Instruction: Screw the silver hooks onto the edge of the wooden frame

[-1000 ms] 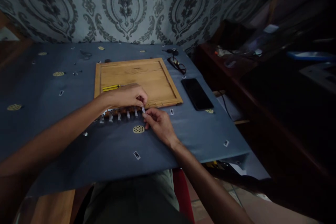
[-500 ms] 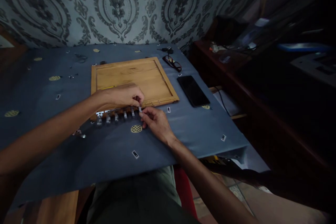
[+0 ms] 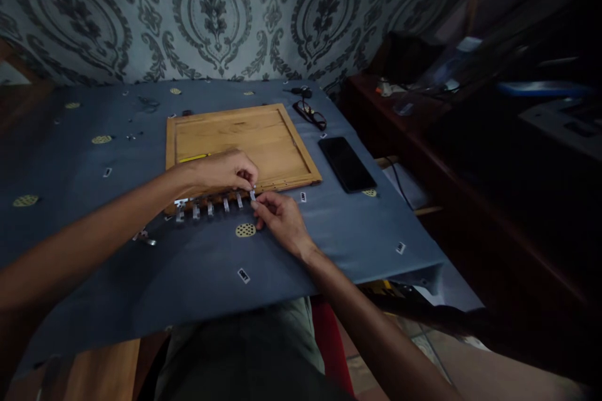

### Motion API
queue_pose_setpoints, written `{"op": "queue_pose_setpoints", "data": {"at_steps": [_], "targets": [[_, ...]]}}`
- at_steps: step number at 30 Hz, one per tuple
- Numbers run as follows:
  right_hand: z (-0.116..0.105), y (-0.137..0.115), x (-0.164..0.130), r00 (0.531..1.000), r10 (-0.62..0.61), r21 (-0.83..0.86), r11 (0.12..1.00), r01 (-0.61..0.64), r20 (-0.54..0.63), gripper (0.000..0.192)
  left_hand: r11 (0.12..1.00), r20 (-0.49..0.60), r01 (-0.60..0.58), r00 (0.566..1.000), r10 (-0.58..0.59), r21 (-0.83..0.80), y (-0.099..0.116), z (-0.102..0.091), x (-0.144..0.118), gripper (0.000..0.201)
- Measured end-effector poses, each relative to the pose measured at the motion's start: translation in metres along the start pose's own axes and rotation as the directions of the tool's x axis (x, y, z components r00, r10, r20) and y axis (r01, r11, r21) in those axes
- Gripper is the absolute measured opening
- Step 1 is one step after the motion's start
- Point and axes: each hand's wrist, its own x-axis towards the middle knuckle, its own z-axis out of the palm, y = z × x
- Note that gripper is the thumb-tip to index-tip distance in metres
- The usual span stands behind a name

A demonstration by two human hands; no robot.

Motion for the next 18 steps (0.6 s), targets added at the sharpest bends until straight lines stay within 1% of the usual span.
{"op": "queue_pose_setpoints", "data": {"at_steps": [5, 7, 9, 12, 14, 16, 18], "targets": [[0.000, 0.001, 0.000, 1.000, -0.009, 0.000, 1.000, 0.009, -0.012, 0.021, 1.000, -0.030, -0.001, 1.000, 0.000, -0.014, -0.001, 0.000, -0.002, 0.021], [0.001, 0.001, 0.000, 1.000, -0.018, 0.002, 1.000, 0.018, -0.011, 0.020, 1.000, -0.091, 0.010, 0.996, -0.010, -0.007, -0.002, -0.005, -0.006, 0.021], [0.001, 0.002, 0.000, 1.000, -0.017, 0.006, 1.000, 0.017, -0.007, 0.020, 0.999, -0.189, 0.034, 0.981, -0.032, 0.008, -0.004, -0.014, -0.014, 0.023], [0.000, 0.002, 0.000, 1.000, -0.008, 0.000, 1.000, 0.008, -0.008, 0.021, 0.993, -0.343, 0.105, 0.936, -0.083, 0.046, -0.009, -0.031, -0.032, 0.026], [0.000, 0.001, 0.000, 1.000, -0.012, -0.006, 1.000, 0.012, -0.012, 0.022, 0.982, -0.422, 0.169, 0.899, -0.116, 0.089, -0.014, -0.038, -0.045, 0.024], [0.000, 0.001, 0.000, 1.000, -0.015, -0.003, 1.000, 0.015, -0.014, 0.025, 0.961, -0.483, 0.240, 0.863, -0.147, 0.135, -0.022, -0.041, -0.058, 0.022], [0.000, 0.000, 0.000, 1.000, -0.014, 0.003, 1.000, 0.014, -0.012, 0.027, 0.935, -0.531, 0.312, 0.828, -0.181, 0.168, -0.031, -0.038, -0.068, 0.021]]}}
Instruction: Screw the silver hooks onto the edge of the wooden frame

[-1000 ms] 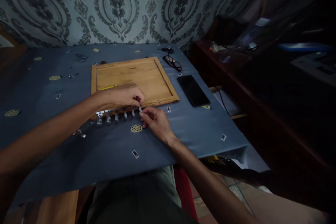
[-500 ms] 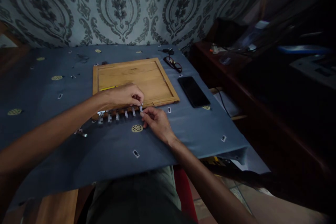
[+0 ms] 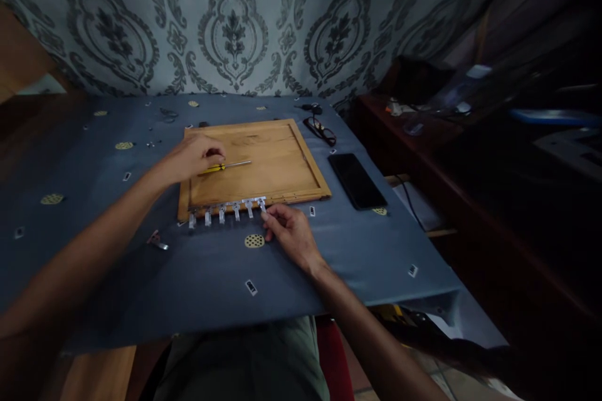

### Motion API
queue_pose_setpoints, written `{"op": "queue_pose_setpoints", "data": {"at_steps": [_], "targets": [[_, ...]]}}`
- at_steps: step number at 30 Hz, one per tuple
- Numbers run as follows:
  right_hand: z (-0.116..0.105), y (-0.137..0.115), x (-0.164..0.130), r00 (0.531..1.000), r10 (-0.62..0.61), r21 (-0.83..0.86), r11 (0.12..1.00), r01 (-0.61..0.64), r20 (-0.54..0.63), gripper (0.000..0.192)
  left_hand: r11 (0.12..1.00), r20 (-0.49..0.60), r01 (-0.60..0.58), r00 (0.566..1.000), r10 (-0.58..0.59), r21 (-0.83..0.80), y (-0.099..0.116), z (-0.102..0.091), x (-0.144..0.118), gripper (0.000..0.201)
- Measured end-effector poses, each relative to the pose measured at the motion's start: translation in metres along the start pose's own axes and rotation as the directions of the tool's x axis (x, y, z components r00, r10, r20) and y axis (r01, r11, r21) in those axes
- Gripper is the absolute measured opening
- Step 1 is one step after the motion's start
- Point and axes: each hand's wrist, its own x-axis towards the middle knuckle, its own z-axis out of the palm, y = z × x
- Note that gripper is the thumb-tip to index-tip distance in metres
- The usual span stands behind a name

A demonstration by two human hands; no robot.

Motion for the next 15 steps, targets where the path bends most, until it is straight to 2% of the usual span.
{"op": "queue_pose_setpoints", "data": {"at_steps": [5, 8, 11, 15], "targets": [[0.000, -0.001, 0.000, 1.000, 0.004, 0.002, 1.000, -0.004, -0.007, 0.033, 0.985, -0.055, 0.119, 0.992, -0.113, 0.125, -0.024, 0.015, -0.016, 0.023], [0.000, -0.003, -0.001, 1.000, 0.007, 0.006, 1.000, -0.007, 0.004, 0.035, 0.975, -0.062, 0.152, 0.988, -0.144, 0.159, -0.032, 0.024, -0.021, 0.021], [0.000, -0.005, -0.001, 1.000, 0.024, 0.010, 1.000, -0.024, 0.009, 0.036, 0.974, -0.065, 0.168, 0.985, -0.159, 0.150, -0.034, 0.026, -0.022, 0.015], [0.000, -0.007, -0.003, 0.999, 0.050, -0.005, 0.999, -0.050, 0.006, 0.036, 0.977, -0.111, 0.189, 0.978, -0.178, 0.096, -0.021, 0.014, -0.023, 0.017]]}}
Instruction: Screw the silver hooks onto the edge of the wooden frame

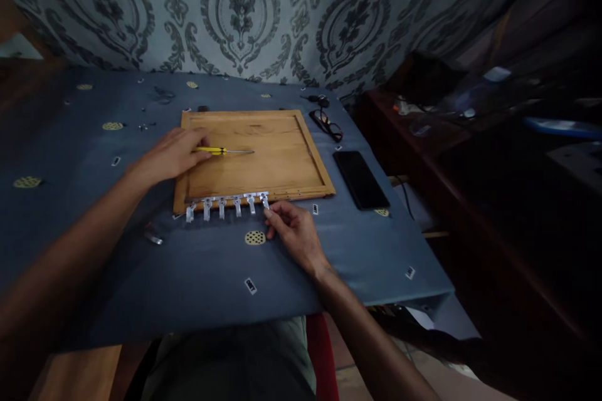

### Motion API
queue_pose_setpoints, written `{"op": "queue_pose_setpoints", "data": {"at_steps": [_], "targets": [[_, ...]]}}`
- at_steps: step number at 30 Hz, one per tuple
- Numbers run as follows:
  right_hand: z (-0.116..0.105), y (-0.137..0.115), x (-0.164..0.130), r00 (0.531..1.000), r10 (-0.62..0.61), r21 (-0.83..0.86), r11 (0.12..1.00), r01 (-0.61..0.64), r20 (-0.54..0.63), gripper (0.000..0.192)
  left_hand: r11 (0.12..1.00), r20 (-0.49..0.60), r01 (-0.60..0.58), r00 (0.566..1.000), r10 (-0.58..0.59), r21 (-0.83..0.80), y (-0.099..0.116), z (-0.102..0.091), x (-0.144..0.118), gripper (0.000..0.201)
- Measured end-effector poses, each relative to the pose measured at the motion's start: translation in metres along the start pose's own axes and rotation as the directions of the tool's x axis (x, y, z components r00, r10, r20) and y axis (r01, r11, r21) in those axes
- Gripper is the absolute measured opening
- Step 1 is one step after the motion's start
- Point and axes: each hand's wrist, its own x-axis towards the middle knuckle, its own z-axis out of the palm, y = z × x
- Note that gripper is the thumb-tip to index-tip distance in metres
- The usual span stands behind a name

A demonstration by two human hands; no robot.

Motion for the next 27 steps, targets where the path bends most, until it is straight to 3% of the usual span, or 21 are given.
{"op": "queue_pose_setpoints", "data": {"at_steps": [3, 4, 6, 9, 15, 18, 27], "targets": [[0.000, -0.002, -0.001, 1.000, 0.023, 0.000, 1.000, -0.023, -0.009, 0.037, 0.996, -0.027, -0.019, 0.999, 0.017, -0.085, 0.020, -0.015, -0.005, 0.019], [0.000, -0.002, -0.001, 0.999, 0.030, 0.001, 1.000, -0.030, -0.012, 0.038, 0.981, -0.057, -0.046, 0.998, 0.036, -0.188, 0.029, -0.019, -0.008, 0.020], [0.000, -0.003, -0.001, 0.999, 0.041, 0.003, 0.999, -0.041, -0.014, 0.038, 0.894, -0.113, -0.117, 0.991, 0.076, -0.432, 0.049, -0.025, -0.014, 0.023], [0.000, -0.003, -0.002, 0.999, 0.052, 0.013, 0.999, -0.052, -0.014, 0.036, 0.824, -0.197, -0.120, 0.980, 0.010, -0.554, 0.078, -0.029, -0.024, 0.020], [-0.001, -0.004, -0.003, 0.999, 0.048, -0.005, 0.999, -0.048, 0.001, 0.027, 0.925, -0.327, -0.226, 0.937, 0.121, -0.306, 0.108, -0.021, -0.035, 0.018], [-0.001, -0.004, -0.003, 0.999, 0.043, -0.002, 0.999, -0.043, 0.003, 0.023, 0.949, -0.308, -0.249, 0.934, 0.182, -0.195, 0.114, -0.018, -0.036, 0.015], [-0.003, -0.005, -0.003, 0.999, 0.039, -0.040, 0.998, -0.039, -0.001, 0.023, 0.936, -0.286, -0.347, 0.905, 0.316, -0.062, 0.128, -0.013, -0.035, 0.013]]}}
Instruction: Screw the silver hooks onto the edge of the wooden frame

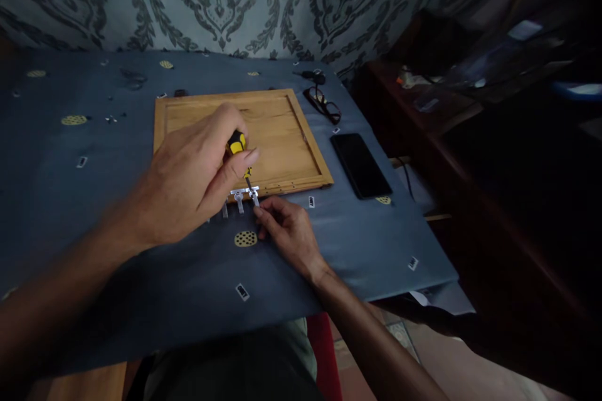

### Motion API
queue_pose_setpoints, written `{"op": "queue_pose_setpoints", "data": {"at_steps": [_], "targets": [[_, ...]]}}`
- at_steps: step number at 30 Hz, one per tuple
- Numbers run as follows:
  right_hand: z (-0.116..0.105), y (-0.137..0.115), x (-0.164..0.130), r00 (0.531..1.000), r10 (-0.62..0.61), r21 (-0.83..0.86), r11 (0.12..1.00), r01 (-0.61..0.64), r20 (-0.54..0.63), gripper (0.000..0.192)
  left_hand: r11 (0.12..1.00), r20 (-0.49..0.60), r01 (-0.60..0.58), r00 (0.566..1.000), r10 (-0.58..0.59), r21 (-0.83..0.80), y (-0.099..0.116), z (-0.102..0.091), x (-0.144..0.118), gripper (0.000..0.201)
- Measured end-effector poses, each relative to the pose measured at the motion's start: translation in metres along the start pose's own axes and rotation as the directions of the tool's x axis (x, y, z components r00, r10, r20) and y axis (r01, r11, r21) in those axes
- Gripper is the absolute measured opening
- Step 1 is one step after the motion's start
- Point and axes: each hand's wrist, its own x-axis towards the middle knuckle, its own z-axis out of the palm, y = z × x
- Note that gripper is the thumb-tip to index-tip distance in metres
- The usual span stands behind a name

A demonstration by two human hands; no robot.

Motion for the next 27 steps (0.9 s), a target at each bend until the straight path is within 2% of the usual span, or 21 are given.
{"op": "queue_pose_setpoints", "data": {"at_steps": [10, 19, 27], "targets": [[0.0000, -0.0006, 0.0004, 1.000, 0.003, 0.010, 1.000, -0.003, 0.011, 0.021, 0.999, 0.017, -0.012, 1.000, 0.013, -0.044, -0.0023, 0.0046, -0.0005, 0.013], [0.0005, -0.0011, -0.0004, 1.000, 0.000, 0.004, 1.000, 0.000, -0.001, 0.019, 0.999, 0.065, 0.032, 0.997, -0.030, -0.042, -0.0016, 0.0065, -0.0003, 0.011], [0.0007, -0.0006, -0.0006, 1.000, -0.003, 0.023, 1.000, 0.003, 0.011, 0.021, 0.999, 0.066, -0.031, 0.997, 0.033, -0.029, 0.0009, 0.0085, -0.0025, 0.009]]}}
